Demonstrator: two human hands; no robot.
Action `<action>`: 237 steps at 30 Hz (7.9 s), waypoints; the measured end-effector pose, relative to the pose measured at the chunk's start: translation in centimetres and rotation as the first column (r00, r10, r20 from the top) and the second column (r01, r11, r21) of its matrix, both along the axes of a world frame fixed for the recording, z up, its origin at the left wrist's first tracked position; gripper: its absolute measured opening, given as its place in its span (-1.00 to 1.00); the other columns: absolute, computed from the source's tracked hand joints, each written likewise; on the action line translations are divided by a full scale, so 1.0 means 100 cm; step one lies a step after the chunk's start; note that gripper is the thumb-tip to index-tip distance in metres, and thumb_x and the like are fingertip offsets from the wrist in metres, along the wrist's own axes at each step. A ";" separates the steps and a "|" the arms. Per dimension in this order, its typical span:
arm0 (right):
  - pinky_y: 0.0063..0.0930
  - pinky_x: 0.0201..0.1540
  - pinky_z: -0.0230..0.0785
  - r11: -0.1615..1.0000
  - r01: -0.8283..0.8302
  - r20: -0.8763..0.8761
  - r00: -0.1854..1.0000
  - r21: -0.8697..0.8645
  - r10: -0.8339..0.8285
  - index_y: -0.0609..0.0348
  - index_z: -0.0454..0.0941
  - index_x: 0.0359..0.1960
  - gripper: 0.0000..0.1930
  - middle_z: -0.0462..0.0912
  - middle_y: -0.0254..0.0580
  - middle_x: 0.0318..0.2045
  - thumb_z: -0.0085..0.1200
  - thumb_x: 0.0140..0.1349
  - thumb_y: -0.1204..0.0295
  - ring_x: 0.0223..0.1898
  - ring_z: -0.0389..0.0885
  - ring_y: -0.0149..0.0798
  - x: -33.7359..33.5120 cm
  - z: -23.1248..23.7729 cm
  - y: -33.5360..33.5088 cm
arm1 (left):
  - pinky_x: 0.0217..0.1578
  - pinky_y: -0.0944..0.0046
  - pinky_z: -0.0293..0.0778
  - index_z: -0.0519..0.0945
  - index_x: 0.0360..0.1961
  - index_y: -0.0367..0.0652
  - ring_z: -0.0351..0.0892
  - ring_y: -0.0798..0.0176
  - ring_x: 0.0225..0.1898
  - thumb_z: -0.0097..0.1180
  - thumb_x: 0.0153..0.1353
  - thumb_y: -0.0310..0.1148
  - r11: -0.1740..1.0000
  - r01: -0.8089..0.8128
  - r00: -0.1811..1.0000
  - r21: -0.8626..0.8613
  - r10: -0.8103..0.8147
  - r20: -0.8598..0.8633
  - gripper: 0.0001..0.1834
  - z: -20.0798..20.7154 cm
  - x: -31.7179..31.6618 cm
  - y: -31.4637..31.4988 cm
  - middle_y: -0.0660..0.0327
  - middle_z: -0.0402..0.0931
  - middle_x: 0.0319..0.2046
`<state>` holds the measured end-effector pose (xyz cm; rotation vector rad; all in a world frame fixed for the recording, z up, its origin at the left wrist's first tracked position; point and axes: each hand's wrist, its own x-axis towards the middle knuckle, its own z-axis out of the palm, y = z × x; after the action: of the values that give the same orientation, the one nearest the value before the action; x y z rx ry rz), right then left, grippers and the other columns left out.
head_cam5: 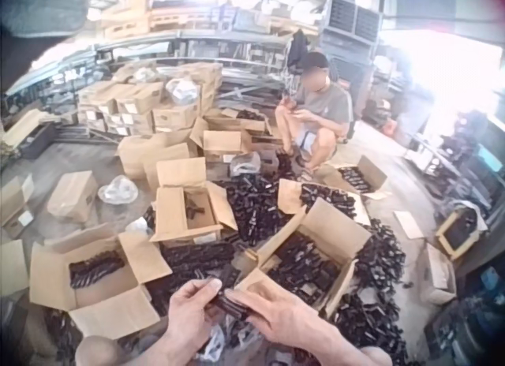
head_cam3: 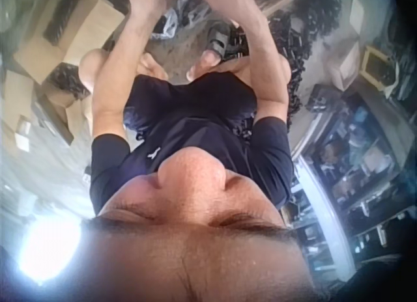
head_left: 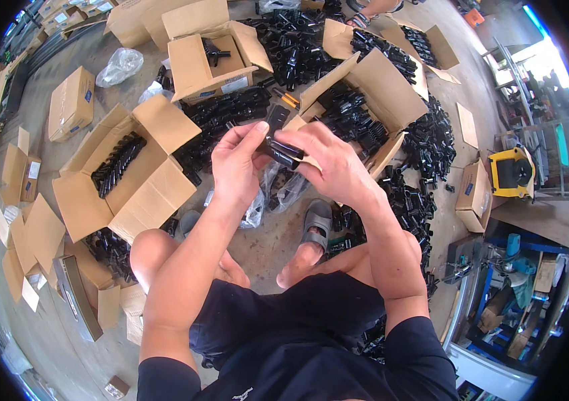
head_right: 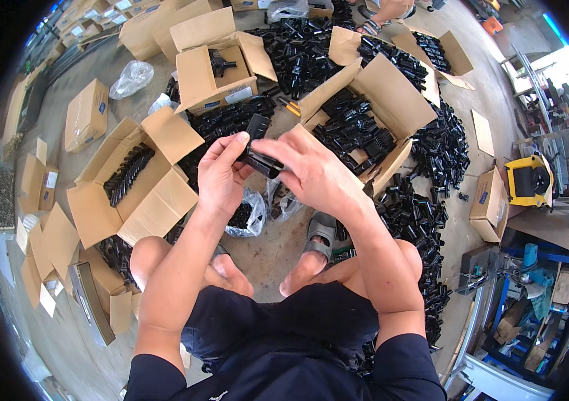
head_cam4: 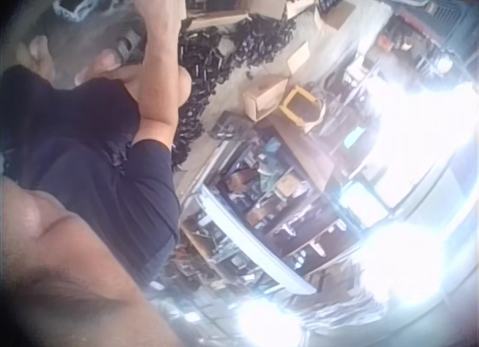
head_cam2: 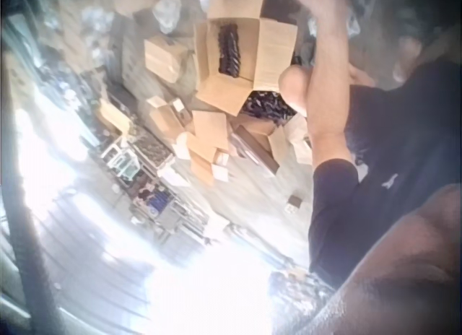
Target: The person picks up small black plastic components from a box and joins them together by hand while sitting on the floor surrounded by boxes.
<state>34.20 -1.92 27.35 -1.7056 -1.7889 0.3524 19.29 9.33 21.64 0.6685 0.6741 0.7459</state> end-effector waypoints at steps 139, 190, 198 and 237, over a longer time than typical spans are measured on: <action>-0.58 -0.36 0.53 0.992 0.040 -0.895 0.429 -0.120 -0.125 0.36 0.56 0.13 -0.59 0.69 -0.29 -0.27 0.29 0.27 0.51 -0.41 0.58 -0.51 -0.021 -0.032 0.014 | -0.10 0.41 0.56 0.65 -0.04 -0.34 0.64 0.43 -0.16 0.32 0.21 -0.65 0.798 0.205 0.976 0.567 -0.124 -0.179 -0.72 0.016 -0.041 -0.002 0.20 0.69 -0.16; -0.65 -0.43 0.42 0.924 0.272 -0.749 0.545 -0.267 -0.377 0.34 0.67 -0.10 -0.84 0.65 -0.35 -0.45 0.16 0.32 0.60 -0.49 0.54 -0.55 -0.024 -0.025 0.031 | -0.13 0.11 0.71 0.62 -0.05 -0.27 0.74 0.06 -0.14 0.17 0.38 -0.47 0.984 -0.129 0.983 0.120 0.112 0.142 -0.83 -0.001 -0.042 0.018 0.01 0.69 -0.16; -0.64 -0.32 0.47 0.955 0.254 -0.853 0.453 -0.155 -0.259 0.34 0.66 -0.07 -0.82 0.71 -0.28 -0.33 0.19 0.31 0.60 -0.35 0.60 -0.55 -0.024 -0.025 0.026 | -0.32 0.40 0.60 0.62 -0.06 -0.26 0.74 0.25 -0.19 0.26 0.33 -0.47 0.952 -0.141 0.989 0.273 0.121 0.087 -0.80 -0.008 -0.032 0.001 0.09 0.71 -0.16; -0.53 -0.19 0.48 0.887 0.301 -0.935 -0.053 -0.349 -0.350 0.37 0.66 -0.21 -0.83 0.72 -0.18 -0.31 0.32 0.24 0.52 -0.27 0.63 -0.42 -0.048 -0.031 0.038 | -0.27 0.41 0.60 0.64 -0.08 -0.26 0.65 0.41 -0.26 0.24 0.34 -0.48 0.857 -0.239 0.968 0.456 0.249 0.039 -0.84 -0.010 -0.010 -0.007 0.18 0.67 -0.17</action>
<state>29.37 1.85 24.28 -1.1575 -0.2101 1.0531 18.29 8.59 20.62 1.0359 0.6114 1.1565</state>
